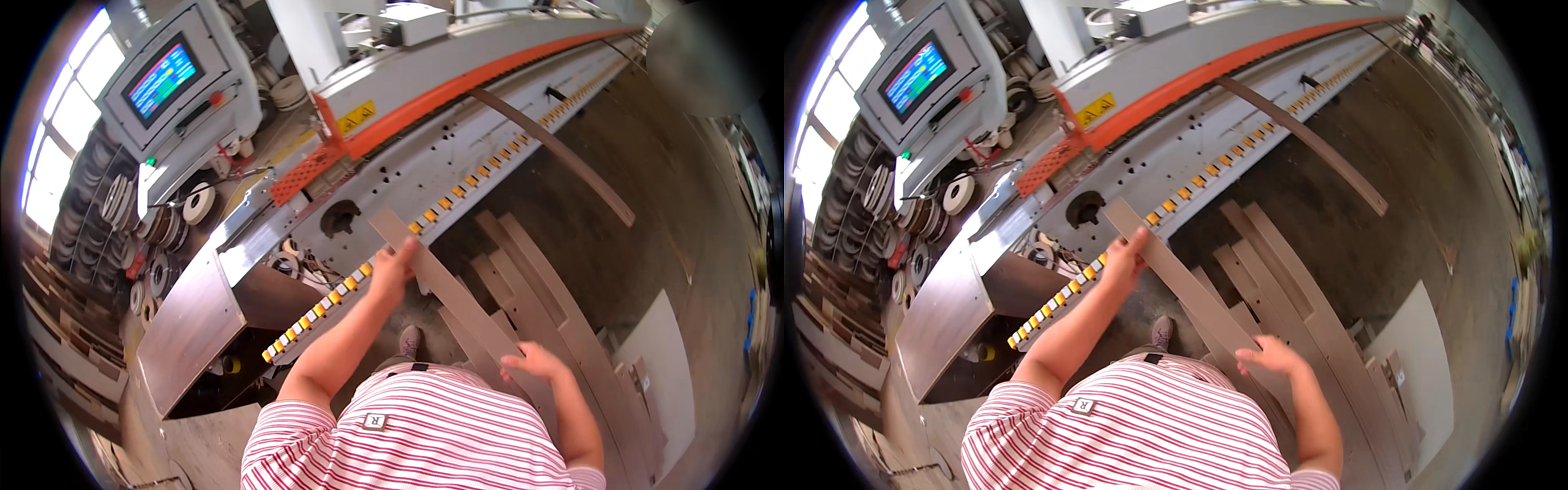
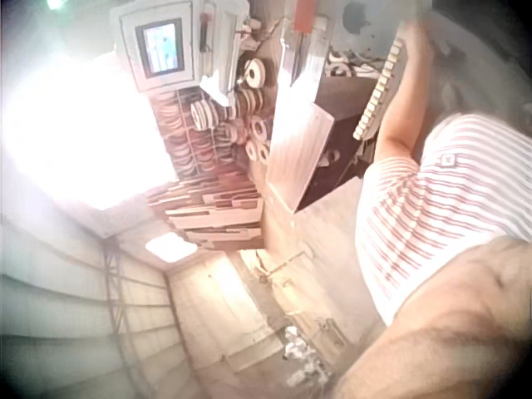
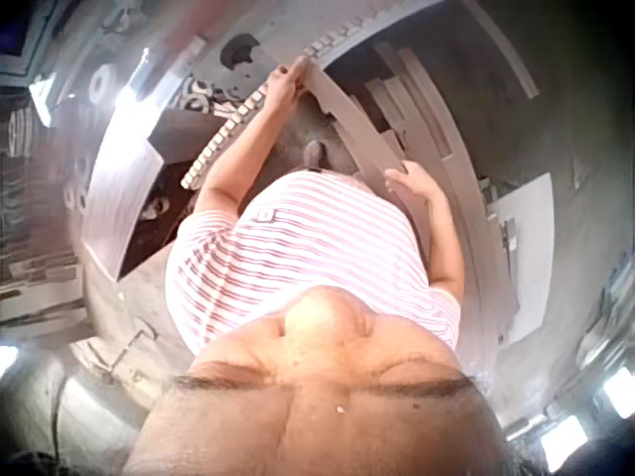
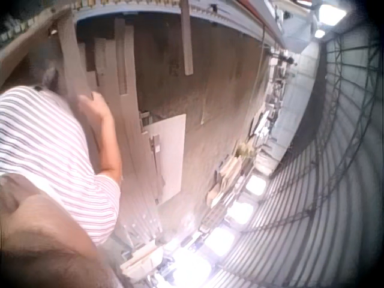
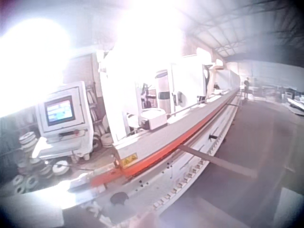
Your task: The person repeatedly picks up long, thin wooden planks from a stack and feeds them into a large industrial woodworking machine. They guide the planks through the machine's processing area and then place the finished pieces onto a growing pile on the floor.
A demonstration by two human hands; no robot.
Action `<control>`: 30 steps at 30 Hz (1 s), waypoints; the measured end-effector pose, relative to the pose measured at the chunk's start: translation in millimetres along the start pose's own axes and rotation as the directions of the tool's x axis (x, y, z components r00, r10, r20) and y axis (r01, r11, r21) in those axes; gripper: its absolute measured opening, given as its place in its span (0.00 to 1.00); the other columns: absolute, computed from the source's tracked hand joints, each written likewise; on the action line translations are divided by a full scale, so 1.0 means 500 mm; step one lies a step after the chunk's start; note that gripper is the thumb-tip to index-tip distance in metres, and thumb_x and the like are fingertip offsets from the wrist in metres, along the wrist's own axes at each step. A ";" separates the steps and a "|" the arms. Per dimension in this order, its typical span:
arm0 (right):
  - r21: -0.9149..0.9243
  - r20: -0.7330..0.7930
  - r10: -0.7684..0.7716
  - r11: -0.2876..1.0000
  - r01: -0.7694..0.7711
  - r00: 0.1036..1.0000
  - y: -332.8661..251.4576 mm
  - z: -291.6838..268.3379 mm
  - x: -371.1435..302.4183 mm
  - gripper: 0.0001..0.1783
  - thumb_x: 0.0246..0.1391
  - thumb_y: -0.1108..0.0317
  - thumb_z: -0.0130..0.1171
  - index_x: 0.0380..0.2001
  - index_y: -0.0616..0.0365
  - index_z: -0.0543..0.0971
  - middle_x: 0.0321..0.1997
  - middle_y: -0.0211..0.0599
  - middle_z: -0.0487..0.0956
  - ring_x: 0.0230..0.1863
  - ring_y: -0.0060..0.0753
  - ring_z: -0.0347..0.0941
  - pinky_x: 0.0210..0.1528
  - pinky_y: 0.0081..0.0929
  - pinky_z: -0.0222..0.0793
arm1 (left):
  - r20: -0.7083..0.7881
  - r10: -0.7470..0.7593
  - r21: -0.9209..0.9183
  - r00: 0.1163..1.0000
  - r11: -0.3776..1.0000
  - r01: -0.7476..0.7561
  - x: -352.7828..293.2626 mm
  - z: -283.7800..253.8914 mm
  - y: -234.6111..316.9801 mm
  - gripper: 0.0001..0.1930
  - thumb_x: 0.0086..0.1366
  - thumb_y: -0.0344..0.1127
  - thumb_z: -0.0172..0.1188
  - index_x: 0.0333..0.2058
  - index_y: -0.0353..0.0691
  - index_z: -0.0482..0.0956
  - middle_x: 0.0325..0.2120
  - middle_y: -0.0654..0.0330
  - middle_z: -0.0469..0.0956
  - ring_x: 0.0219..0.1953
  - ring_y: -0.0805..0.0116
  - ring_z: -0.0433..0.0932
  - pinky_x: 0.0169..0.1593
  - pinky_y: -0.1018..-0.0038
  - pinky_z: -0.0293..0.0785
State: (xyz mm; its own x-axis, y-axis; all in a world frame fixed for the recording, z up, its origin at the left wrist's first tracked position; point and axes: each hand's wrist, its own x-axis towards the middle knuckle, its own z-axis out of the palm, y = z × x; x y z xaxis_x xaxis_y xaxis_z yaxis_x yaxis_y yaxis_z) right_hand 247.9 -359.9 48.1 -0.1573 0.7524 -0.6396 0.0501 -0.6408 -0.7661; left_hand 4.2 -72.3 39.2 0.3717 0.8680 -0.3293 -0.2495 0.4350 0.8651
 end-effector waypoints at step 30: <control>-0.769 -0.361 -0.366 0.637 -0.053 0.858 -0.163 0.140 0.223 0.29 0.69 0.46 0.39 0.31 0.65 0.73 0.26 0.61 0.79 0.31 0.65 0.78 0.34 0.55 0.74 | -0.403 -0.017 -0.169 0.915 0.984 -0.056 0.358 -0.200 0.113 0.25 0.76 0.56 0.37 0.45 0.36 0.65 0.28 0.55 0.74 0.26 0.62 0.76 0.32 0.62 0.80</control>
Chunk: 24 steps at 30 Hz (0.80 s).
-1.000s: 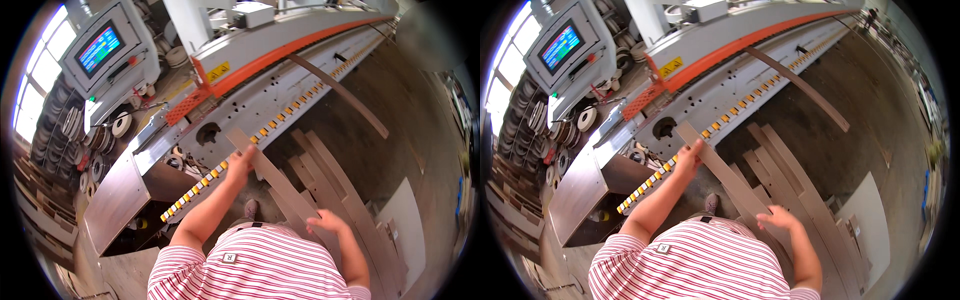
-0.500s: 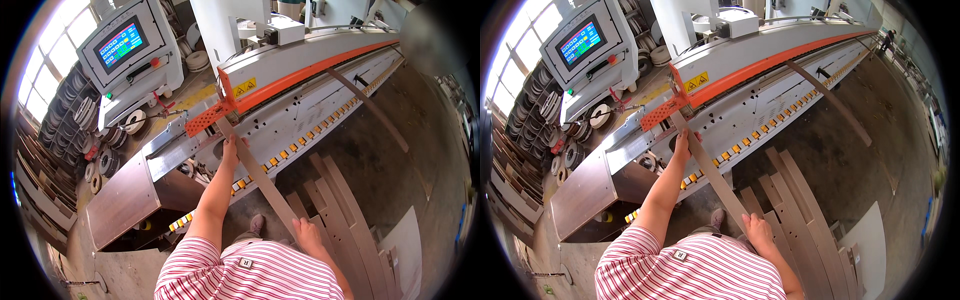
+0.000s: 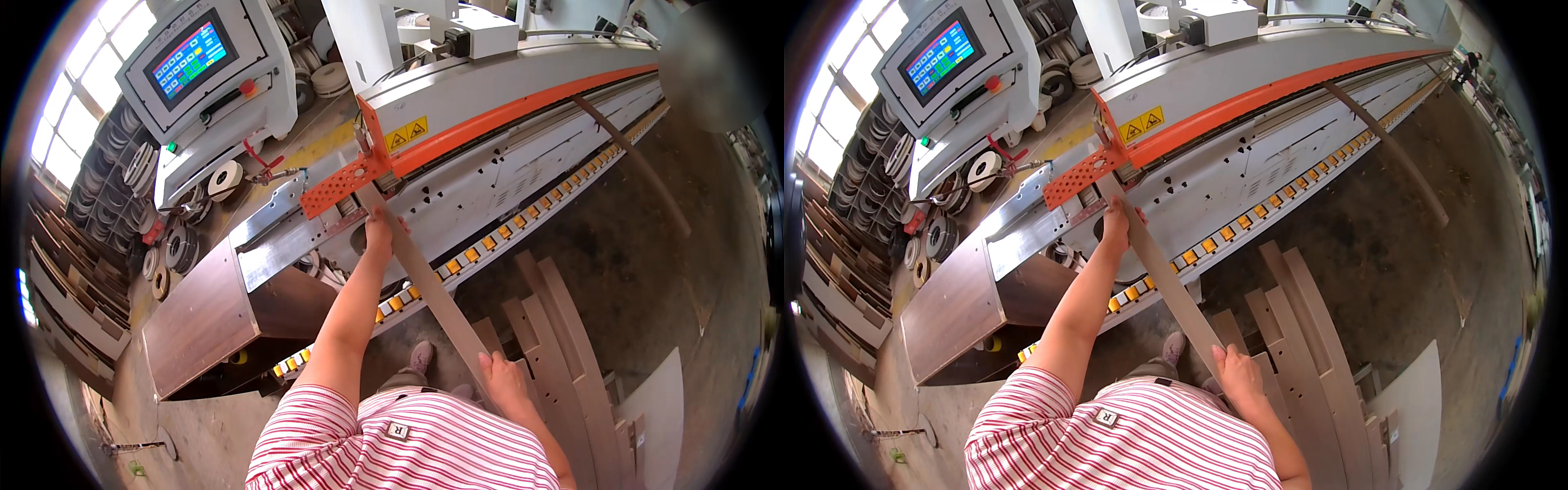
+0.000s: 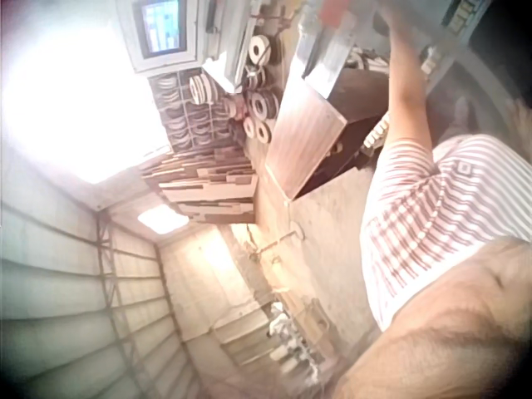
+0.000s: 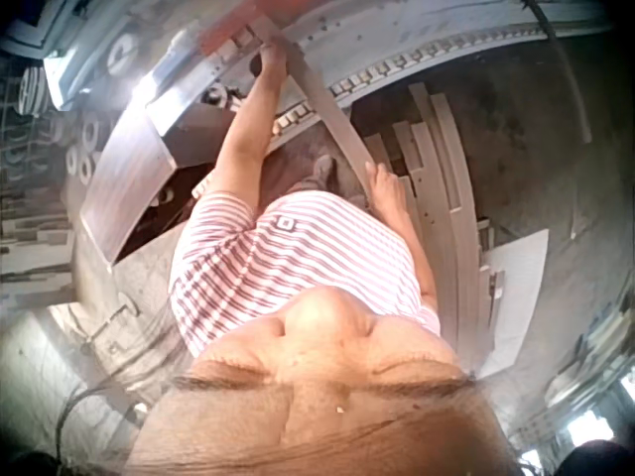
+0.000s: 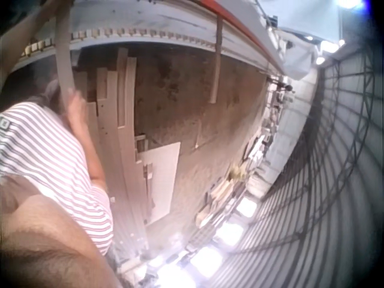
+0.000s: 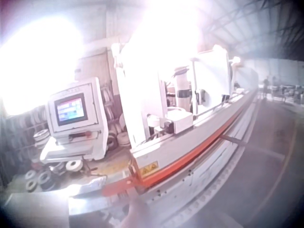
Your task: The person repeatedly picks up long, thin wooden planks from a stack and feeds them into a large industrial woodworking machine. They guide the planks through the machine's processing area and then place the finished pieces onto a growing pile on the floor.
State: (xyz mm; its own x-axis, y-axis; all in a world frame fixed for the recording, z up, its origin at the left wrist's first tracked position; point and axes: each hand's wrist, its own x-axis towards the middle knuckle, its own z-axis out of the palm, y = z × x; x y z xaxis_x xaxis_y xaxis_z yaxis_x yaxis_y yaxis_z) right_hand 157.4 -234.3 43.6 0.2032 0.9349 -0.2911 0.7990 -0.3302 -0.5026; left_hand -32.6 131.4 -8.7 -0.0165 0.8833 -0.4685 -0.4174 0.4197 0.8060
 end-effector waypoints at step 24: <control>-0.029 -0.278 -0.042 0.999 0.035 0.960 0.137 -0.114 0.105 0.19 0.64 0.55 0.52 0.40 0.65 0.75 0.38 0.57 0.77 0.42 0.62 0.74 0.45 0.51 0.71 | -0.083 0.012 0.186 0.997 0.983 0.003 0.144 0.229 -0.086 0.20 0.74 0.55 0.43 0.46 0.43 0.63 0.32 0.54 0.73 0.34 0.61 0.76 0.31 0.56 0.77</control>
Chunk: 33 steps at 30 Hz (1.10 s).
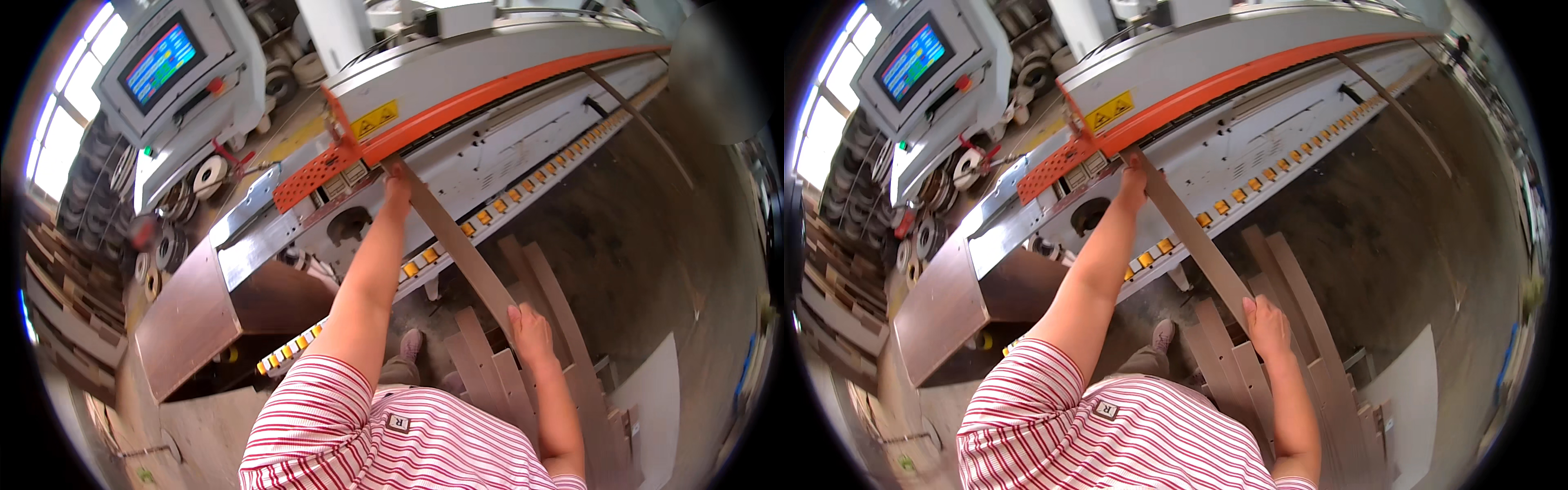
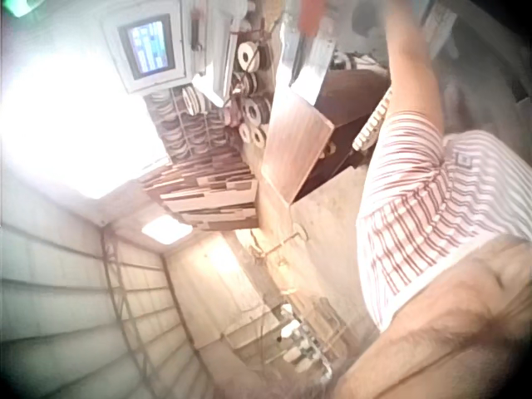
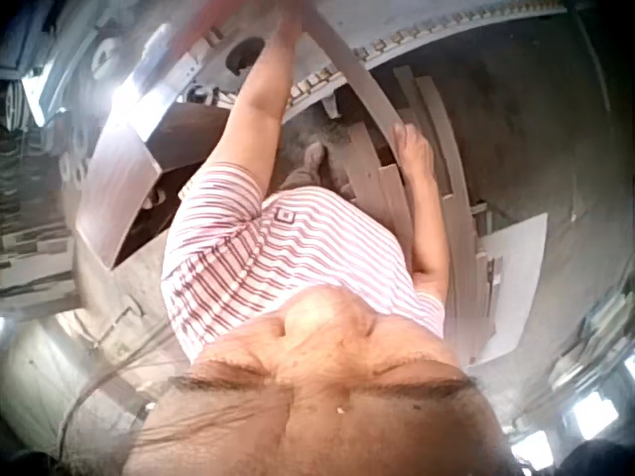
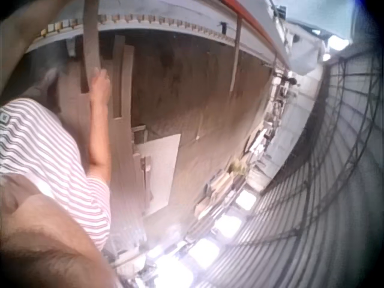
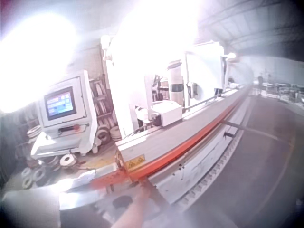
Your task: The person repeatedly picks up long, thin wooden planks from a stack and feeds them into a large industrial woodworking machine. They guide the planks through the machine's processing area and then place the finished pieces onto a growing pile on the floor.
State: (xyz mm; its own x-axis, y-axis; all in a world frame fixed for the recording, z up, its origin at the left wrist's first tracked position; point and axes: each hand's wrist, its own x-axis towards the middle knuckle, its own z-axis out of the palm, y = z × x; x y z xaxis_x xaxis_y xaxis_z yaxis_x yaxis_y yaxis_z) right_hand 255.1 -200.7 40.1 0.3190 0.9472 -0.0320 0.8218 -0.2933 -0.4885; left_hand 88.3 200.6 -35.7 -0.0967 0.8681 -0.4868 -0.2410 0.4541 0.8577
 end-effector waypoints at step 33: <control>0.577 0.523 0.060 0.709 -0.405 0.850 0.064 0.054 -0.347 0.27 0.60 0.46 0.59 0.28 0.64 0.74 0.24 0.40 0.75 0.28 0.27 0.63 0.31 0.37 0.65 | 0.287 0.045 0.003 0.957 0.999 -0.048 -0.395 -0.298 -0.075 0.22 0.66 0.48 0.63 0.45 0.33 0.74 0.36 0.56 0.81 0.37 0.65 0.81 0.39 0.67 0.79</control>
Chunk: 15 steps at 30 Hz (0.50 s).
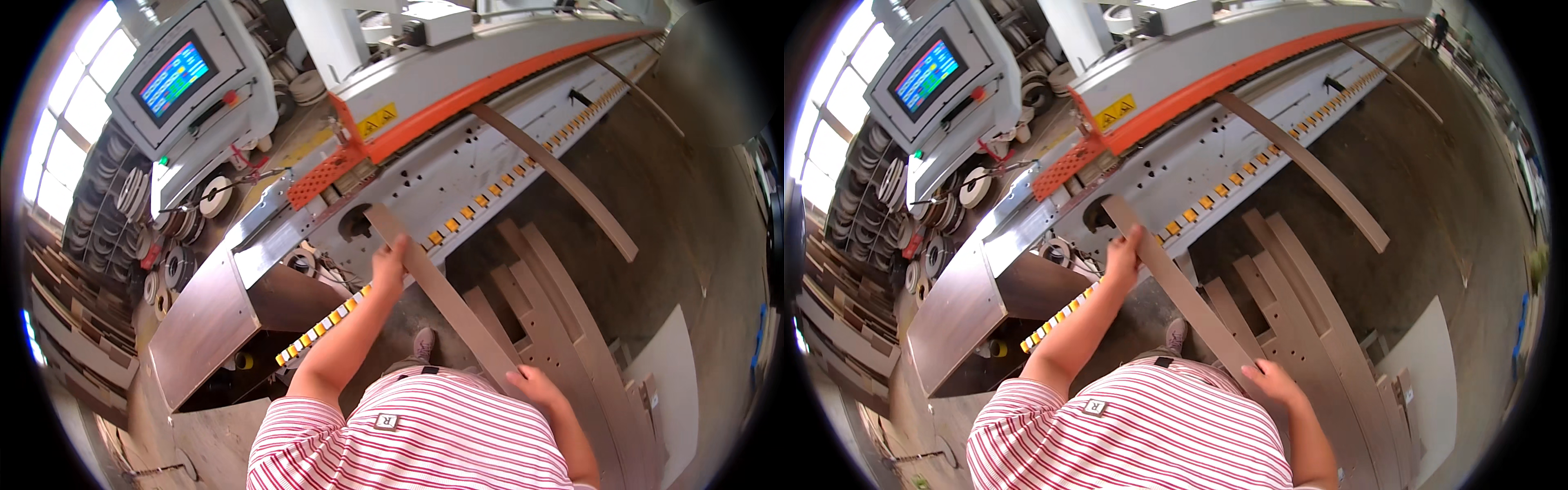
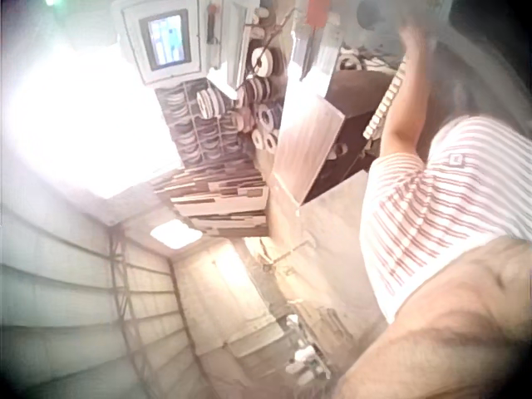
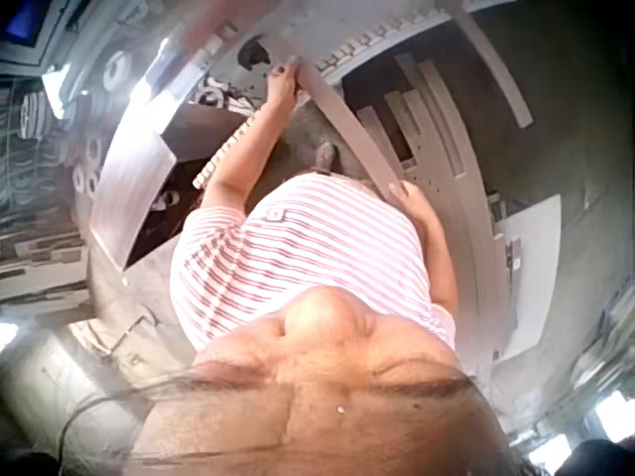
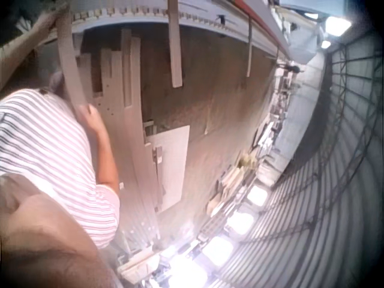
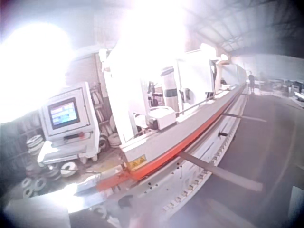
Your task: The person repeatedly picks up long, thin wooden planks from a stack and feeds them into a large industrial woodworking machine. They guide the planks through the machine's processing area and then place the finished pieces onto a growing pile on the floor.
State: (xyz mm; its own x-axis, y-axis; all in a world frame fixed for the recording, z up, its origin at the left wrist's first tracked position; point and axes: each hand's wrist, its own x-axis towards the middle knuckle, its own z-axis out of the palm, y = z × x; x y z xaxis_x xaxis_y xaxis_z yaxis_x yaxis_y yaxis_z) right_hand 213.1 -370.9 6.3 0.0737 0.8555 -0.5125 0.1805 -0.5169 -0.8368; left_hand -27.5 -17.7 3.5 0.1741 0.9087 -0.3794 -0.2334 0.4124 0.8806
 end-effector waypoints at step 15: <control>-0.138 0.034 -0.024 0.990 0.028 0.999 -0.090 0.075 0.164 0.28 0.68 0.45 0.42 0.31 0.62 0.73 0.22 0.51 0.79 0.27 0.53 0.78 0.28 0.49 0.71 | 0.074 0.003 -0.471 0.997 0.881 0.032 0.239 -0.053 0.089 0.17 0.70 0.42 0.57 0.47 0.35 0.68 0.41 0.56 0.77 0.38 0.61 0.80 0.42 0.64 0.80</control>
State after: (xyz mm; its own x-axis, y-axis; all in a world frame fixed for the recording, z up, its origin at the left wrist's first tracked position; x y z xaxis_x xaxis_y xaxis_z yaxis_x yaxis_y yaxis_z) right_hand 174.4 -278.8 -5.1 0.0358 0.8659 -0.4989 0.3161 -0.4834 -0.8163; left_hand -42.5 110.9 -10.0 0.2433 0.9027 -0.3550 -0.6510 0.4233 0.6301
